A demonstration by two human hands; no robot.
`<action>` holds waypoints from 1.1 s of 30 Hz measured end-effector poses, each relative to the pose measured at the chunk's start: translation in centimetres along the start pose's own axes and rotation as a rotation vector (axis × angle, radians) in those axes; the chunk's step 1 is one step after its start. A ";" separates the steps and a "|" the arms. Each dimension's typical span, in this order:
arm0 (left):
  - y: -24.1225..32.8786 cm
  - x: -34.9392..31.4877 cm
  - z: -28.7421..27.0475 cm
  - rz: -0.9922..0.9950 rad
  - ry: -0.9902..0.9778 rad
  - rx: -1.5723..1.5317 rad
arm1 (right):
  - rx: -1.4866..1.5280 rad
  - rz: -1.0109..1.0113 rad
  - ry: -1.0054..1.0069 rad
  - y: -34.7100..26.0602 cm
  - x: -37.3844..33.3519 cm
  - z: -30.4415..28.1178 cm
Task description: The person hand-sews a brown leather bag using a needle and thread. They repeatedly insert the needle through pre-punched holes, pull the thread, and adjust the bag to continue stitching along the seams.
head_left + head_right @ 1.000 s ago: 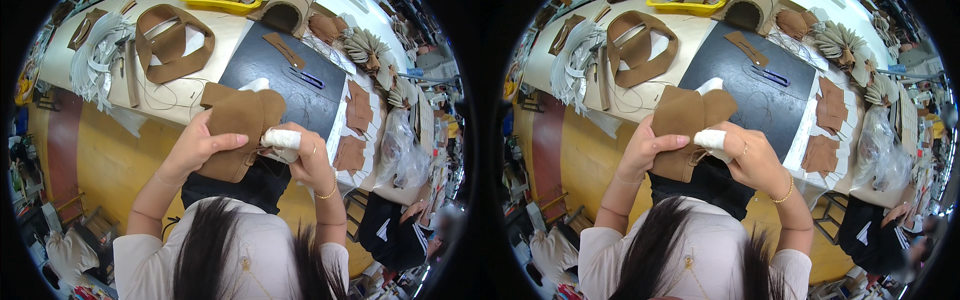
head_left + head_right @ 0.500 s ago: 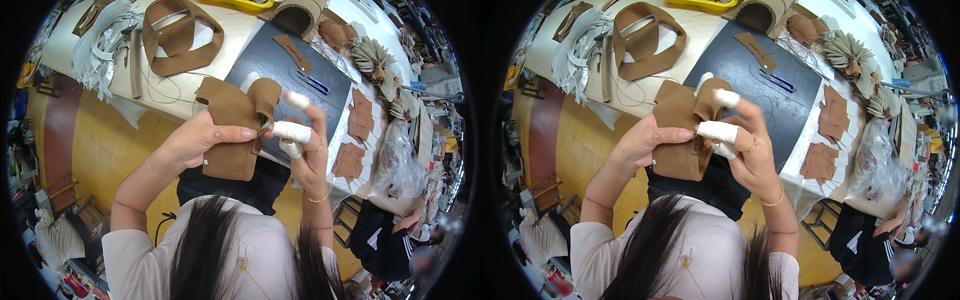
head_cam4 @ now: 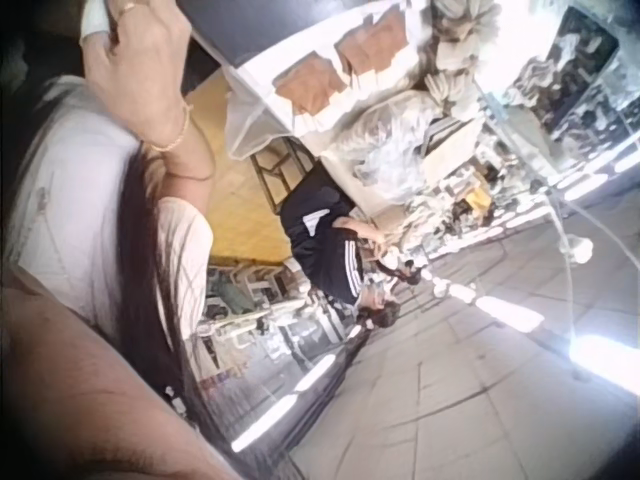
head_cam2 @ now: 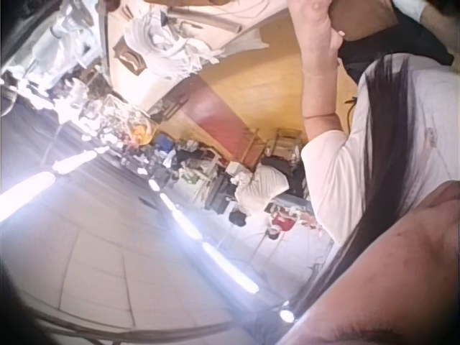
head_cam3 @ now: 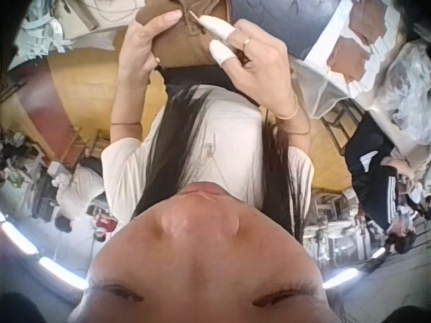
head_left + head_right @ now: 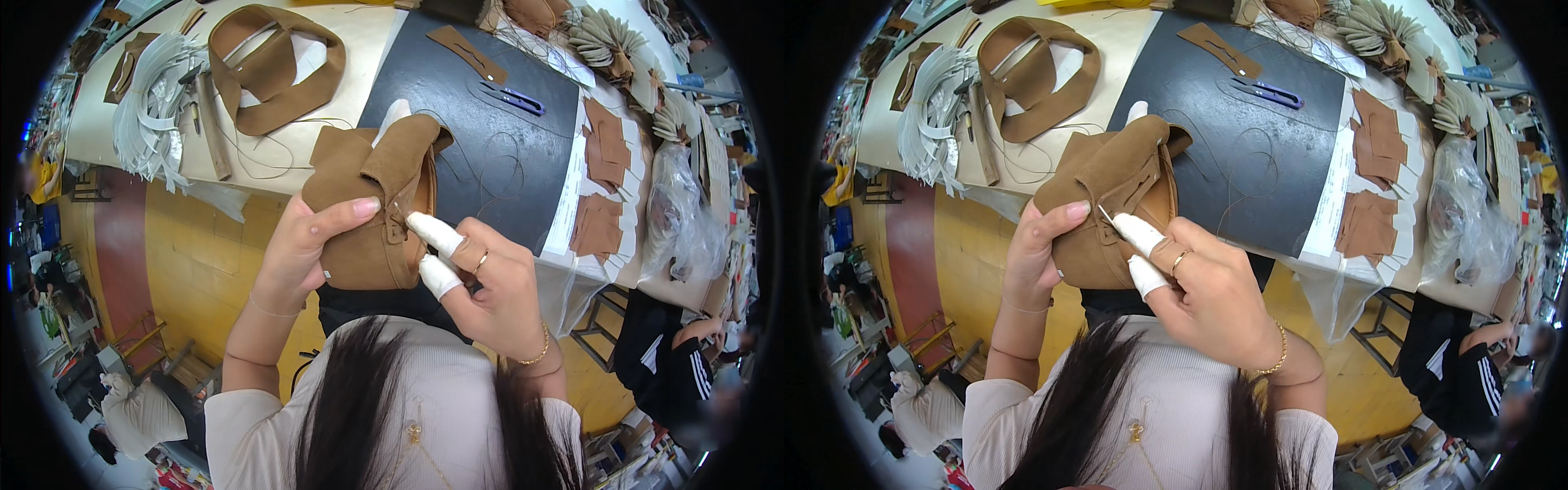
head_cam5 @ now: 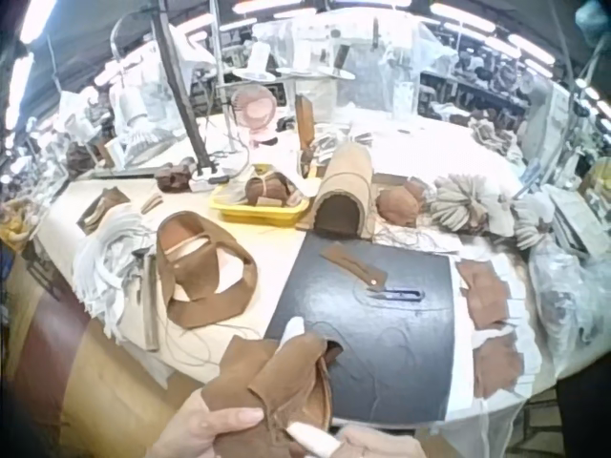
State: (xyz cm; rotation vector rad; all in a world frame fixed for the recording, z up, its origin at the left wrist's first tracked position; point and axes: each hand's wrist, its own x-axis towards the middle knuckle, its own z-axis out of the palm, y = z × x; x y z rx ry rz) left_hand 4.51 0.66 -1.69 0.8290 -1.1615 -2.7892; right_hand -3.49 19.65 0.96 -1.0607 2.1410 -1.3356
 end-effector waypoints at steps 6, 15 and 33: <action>-0.5 0.1 0.1 0.019 0.013 0.003 | 0.033 0.033 -0.074 -0.4 -0.3 -0.8; -0.6 -0.2 0.5 0.006 0.016 0.064 | 0.077 0.049 -0.103 -0.2 -0.5 -0.9; -1.5 -0.1 1.9 -0.032 -0.038 0.304 | -0.316 -0.117 -0.135 1.1 -3.0 -1.8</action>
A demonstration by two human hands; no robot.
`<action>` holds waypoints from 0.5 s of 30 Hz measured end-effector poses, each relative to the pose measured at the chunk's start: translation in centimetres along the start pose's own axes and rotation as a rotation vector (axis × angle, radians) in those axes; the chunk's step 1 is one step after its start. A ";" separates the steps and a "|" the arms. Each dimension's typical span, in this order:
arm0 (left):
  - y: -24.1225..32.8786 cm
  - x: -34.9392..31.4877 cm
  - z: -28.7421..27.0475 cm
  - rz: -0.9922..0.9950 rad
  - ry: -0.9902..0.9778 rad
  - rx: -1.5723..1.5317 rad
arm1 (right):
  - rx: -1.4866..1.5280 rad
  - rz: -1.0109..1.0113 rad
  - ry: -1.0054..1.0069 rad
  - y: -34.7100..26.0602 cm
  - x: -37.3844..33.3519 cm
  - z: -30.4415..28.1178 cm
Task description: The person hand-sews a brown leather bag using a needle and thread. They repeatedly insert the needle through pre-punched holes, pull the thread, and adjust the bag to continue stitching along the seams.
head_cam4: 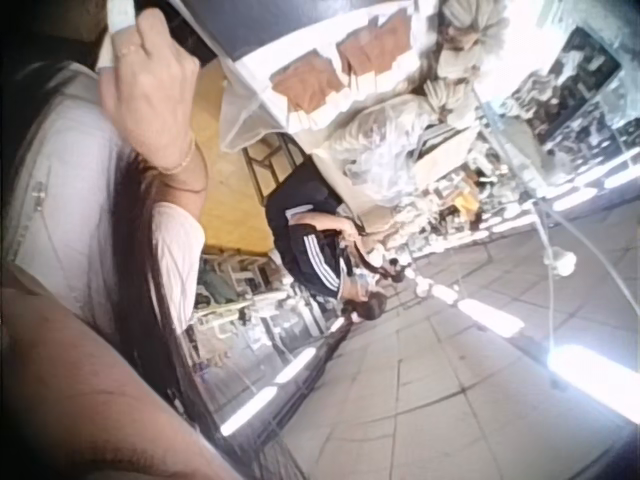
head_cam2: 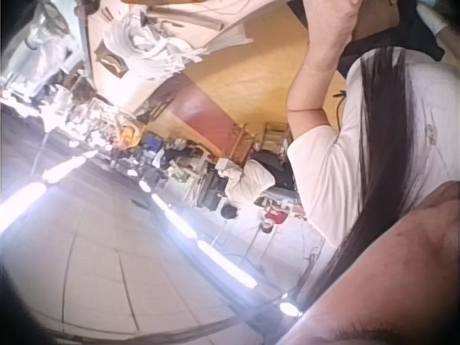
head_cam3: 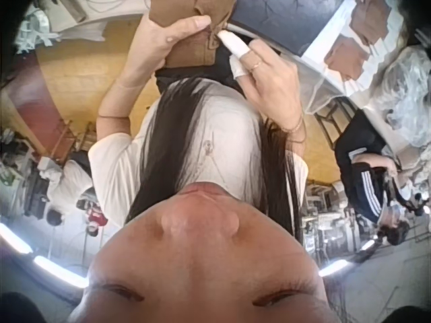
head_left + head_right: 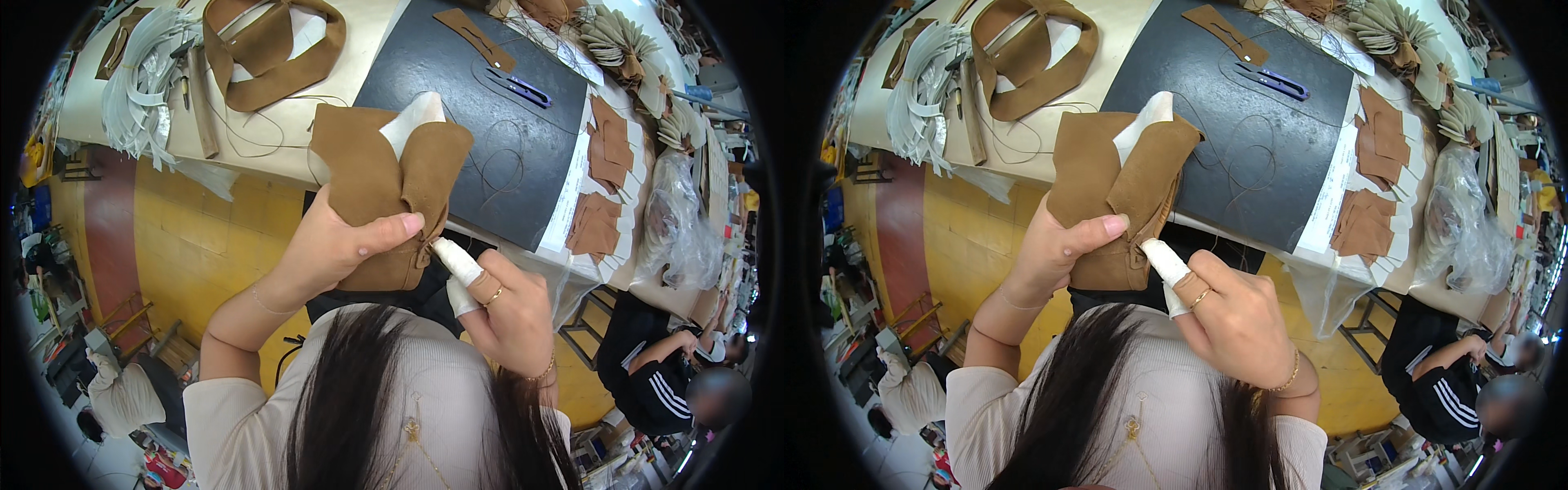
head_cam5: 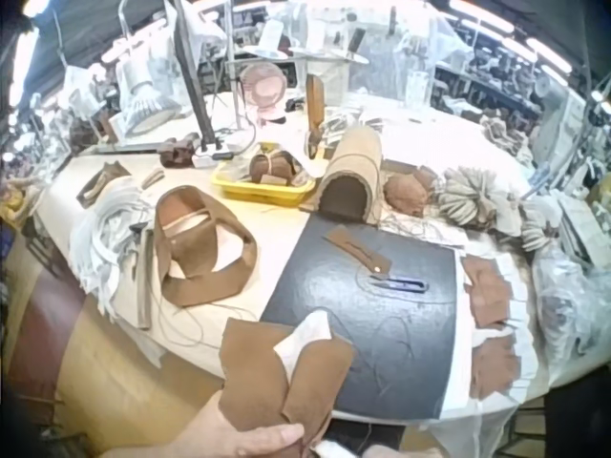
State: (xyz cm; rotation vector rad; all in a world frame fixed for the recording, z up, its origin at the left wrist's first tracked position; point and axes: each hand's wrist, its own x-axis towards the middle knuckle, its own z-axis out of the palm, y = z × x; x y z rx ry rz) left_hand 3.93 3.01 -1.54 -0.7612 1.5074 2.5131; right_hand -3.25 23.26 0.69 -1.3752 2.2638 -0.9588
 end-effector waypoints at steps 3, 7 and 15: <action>-0.2 -0.2 0.1 0.006 -0.002 -0.074 | 0.119 0.048 0.038 0.0 -0.1 0.5; -0.8 0.0 0.2 0.043 -0.040 -0.126 | 0.196 0.073 0.079 -0.1 -0.5 1.1; -1.3 0.1 0.0 0.061 -0.087 -0.112 | 0.227 0.099 0.114 -0.1 -0.9 1.3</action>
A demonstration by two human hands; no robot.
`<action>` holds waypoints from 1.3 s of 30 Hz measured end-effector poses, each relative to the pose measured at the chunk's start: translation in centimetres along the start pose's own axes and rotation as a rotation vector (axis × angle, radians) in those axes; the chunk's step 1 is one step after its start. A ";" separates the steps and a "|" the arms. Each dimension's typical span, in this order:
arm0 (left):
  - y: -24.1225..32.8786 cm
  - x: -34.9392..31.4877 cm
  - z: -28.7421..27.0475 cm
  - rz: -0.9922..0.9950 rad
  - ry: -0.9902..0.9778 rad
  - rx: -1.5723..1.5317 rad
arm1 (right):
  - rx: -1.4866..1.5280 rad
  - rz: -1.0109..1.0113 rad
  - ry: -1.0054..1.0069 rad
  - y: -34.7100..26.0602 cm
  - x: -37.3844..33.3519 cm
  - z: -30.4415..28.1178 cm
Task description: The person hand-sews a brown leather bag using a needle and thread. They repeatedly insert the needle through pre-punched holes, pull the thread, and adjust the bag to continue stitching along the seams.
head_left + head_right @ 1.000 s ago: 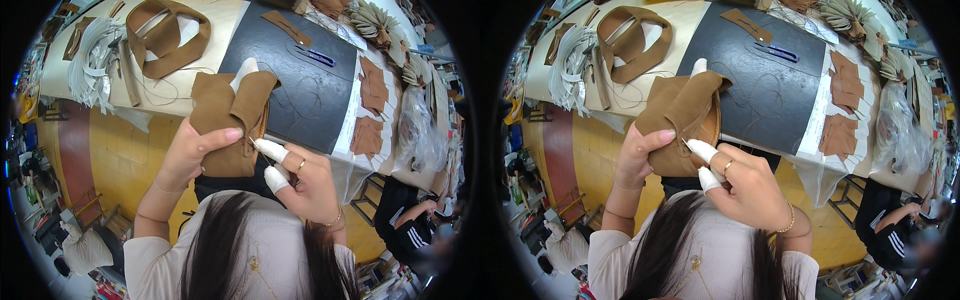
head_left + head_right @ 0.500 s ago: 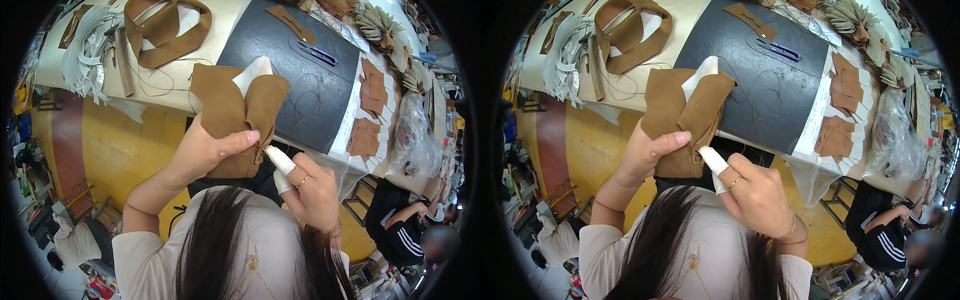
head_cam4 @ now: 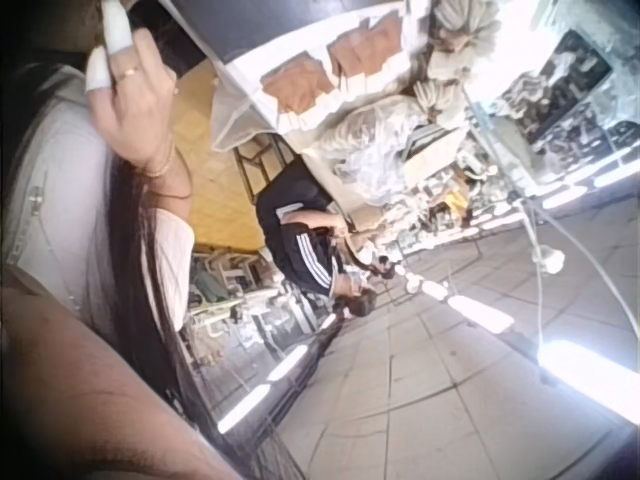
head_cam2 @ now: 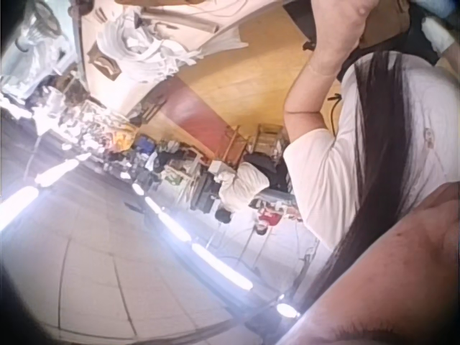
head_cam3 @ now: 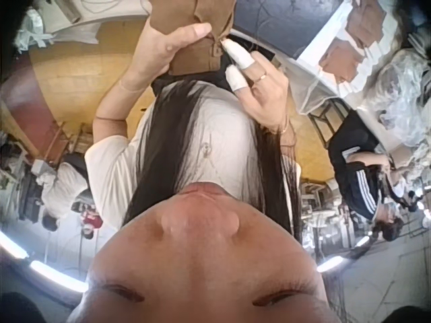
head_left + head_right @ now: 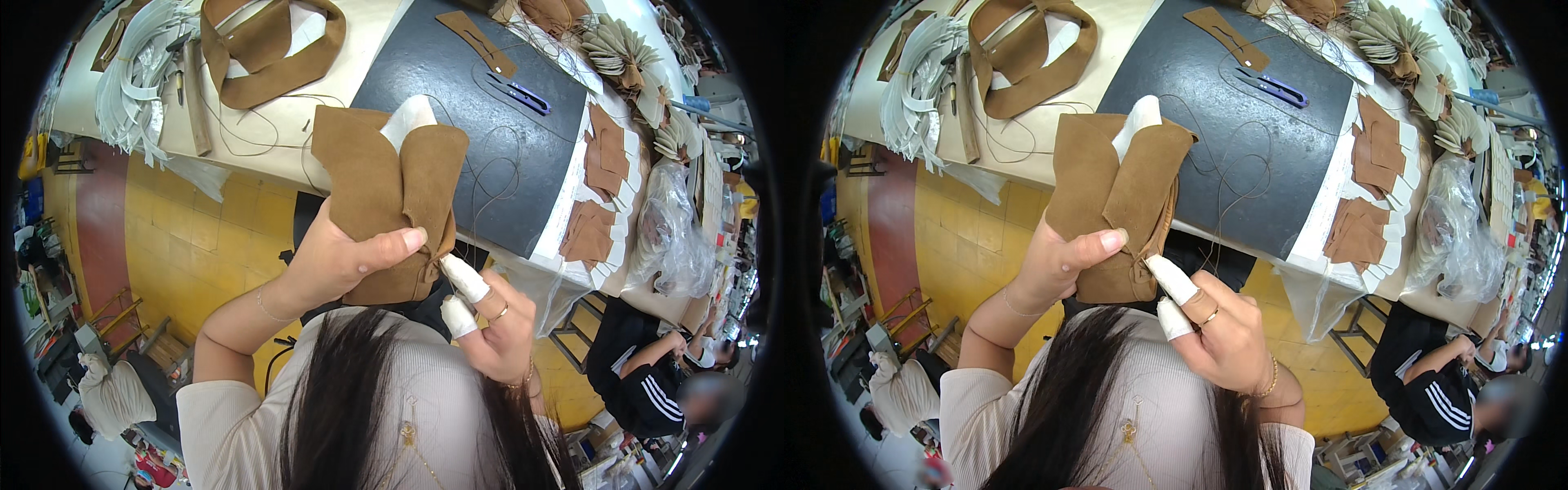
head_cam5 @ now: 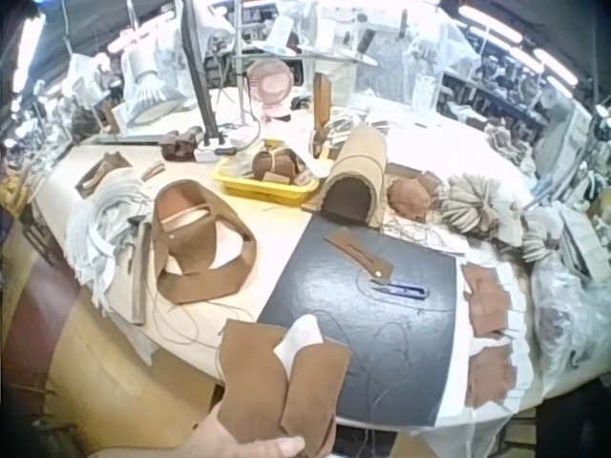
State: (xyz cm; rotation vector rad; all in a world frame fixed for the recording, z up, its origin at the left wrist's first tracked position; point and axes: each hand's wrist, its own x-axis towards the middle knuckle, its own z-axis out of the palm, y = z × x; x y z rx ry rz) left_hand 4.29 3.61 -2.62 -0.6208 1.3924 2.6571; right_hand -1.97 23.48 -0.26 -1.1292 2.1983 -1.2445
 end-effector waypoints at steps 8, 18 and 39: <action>0.3 -0.2 0.1 0.019 -0.044 0.130 | -0.045 0.048 -0.128 -0.6 0.0 -1.6; 2.0 0.7 -0.5 -0.014 -0.163 0.462 | -0.030 0.000 -0.171 0.9 0.2 -2.1; 3.1 2.8 0.4 -0.141 -0.287 0.377 | 0.140 0.036 0.051 3.7 -0.1 -1.1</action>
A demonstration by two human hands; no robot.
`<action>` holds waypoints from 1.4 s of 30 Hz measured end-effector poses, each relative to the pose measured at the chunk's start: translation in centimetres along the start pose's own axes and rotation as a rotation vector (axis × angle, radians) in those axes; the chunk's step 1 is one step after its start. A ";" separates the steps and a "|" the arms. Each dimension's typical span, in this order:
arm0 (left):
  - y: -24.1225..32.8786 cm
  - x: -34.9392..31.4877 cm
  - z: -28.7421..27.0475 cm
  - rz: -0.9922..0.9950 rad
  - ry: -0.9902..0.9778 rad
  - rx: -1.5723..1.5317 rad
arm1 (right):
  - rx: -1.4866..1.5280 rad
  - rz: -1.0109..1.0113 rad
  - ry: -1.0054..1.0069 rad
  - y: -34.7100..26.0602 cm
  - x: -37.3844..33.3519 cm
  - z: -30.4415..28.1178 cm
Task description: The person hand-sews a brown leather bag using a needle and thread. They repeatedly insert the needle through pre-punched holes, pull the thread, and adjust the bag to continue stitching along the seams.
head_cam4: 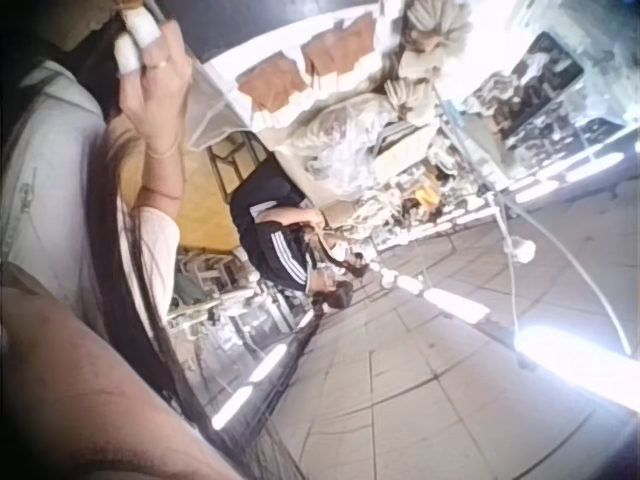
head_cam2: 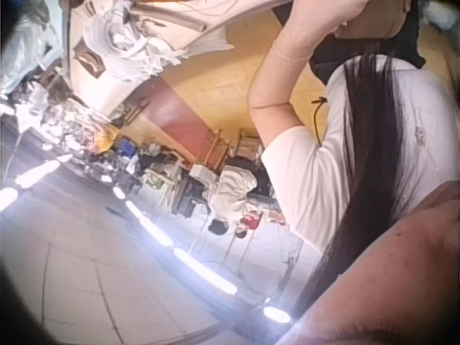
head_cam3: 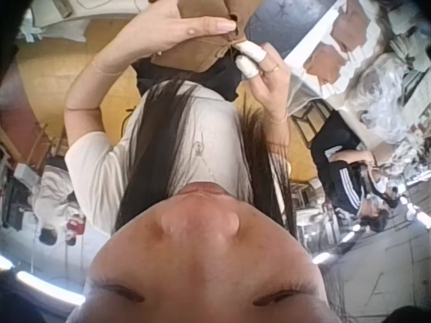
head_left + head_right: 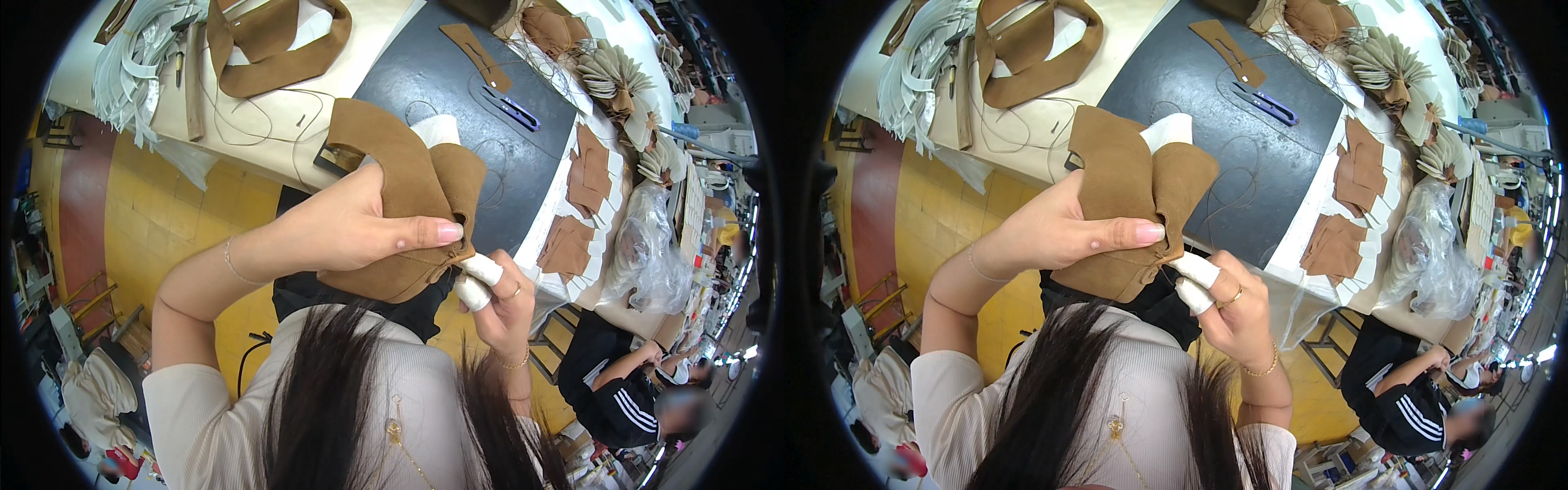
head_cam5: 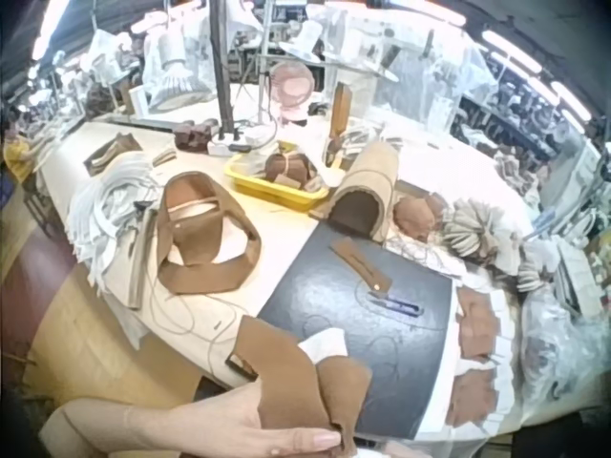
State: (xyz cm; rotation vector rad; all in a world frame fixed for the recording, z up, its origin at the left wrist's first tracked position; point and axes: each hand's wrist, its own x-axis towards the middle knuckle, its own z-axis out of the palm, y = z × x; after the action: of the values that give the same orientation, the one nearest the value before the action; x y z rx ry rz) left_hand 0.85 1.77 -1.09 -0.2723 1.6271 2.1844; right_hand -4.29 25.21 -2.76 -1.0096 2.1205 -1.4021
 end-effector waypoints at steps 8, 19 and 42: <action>-0.8 0.1 0.5 -0.029 0.077 -0.289 | -0.037 -0.049 -0.067 -0.3 -0.3 -0.3; -0.9 -0.3 1.1 0.012 0.130 -0.259 | 0.160 0.129 -0.126 -1.9 -0.6 -0.7; -0.9 -0.1 0.5 0.039 0.070 -0.079 | 0.340 0.274 -0.005 -1.8 -0.2 0.5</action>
State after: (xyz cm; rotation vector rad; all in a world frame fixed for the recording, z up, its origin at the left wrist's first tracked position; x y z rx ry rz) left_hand 1.33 2.44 -1.66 -0.3460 1.5970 2.2957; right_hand -3.24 24.66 -1.36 -0.5682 1.8459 -1.5441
